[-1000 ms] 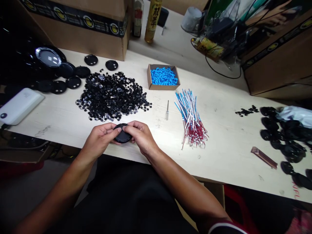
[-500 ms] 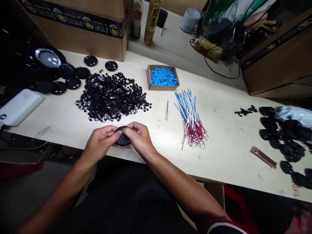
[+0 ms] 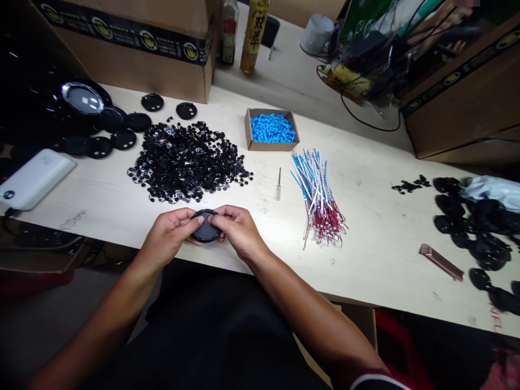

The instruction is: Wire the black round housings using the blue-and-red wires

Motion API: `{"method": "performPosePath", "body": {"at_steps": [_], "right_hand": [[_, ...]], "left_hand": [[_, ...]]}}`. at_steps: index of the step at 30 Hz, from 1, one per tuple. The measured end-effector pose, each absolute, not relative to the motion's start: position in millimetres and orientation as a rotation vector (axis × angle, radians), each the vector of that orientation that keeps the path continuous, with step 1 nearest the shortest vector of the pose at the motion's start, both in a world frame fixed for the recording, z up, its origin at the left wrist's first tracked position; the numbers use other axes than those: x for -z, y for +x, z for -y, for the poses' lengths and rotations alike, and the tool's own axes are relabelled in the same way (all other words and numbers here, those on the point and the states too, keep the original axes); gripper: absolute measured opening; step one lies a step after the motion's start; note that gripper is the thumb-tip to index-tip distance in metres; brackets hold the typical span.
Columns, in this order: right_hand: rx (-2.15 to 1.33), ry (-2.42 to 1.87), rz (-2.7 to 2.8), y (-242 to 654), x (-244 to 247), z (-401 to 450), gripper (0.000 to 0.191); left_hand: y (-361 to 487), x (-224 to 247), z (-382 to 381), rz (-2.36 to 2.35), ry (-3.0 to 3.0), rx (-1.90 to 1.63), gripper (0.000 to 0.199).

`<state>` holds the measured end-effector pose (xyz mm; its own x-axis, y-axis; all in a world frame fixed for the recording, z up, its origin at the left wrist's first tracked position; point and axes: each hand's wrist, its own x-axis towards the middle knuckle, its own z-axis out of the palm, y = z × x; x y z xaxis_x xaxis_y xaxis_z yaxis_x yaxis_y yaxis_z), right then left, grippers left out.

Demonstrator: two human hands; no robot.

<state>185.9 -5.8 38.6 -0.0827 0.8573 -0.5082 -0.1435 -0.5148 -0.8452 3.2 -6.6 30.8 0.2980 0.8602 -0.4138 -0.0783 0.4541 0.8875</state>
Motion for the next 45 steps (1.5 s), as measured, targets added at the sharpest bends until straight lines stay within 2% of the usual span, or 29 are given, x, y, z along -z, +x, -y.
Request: {"method": "performPosePath", "body": {"at_steps": [7, 14, 26, 38, 45], "right_hand": [[-1.79, -1.386, 0.806, 196.5, -38.0, 2.5, 0.025], [-1.691, -1.431, 0.847, 203.2, -33.2, 4.2, 0.024], [-1.598, -1.511, 0.821, 204.6, -21.0, 6.2, 0.022], [-1.609, -1.526, 0.889, 214.9, -9.4, 7.2, 0.026], [-1.503, -1.58, 0.976, 235.4, -6.0, -2.8, 0.029]], "left_hand": [[4.4, -22.9, 2.1, -1.079, 0.871, -0.737, 0.033], [5.3, -20.2, 3.2, -1.091, 0.85, -0.764, 0.039], [14.4, -15.1, -0.1, -1.172, 0.926, -0.657, 0.033], [24.4, -1.6, -7.9, -1.153, 1.027, -0.637, 0.038], [10.9, -3.9, -31.1, -1.235, 1.099, -0.689, 0.041]]}}
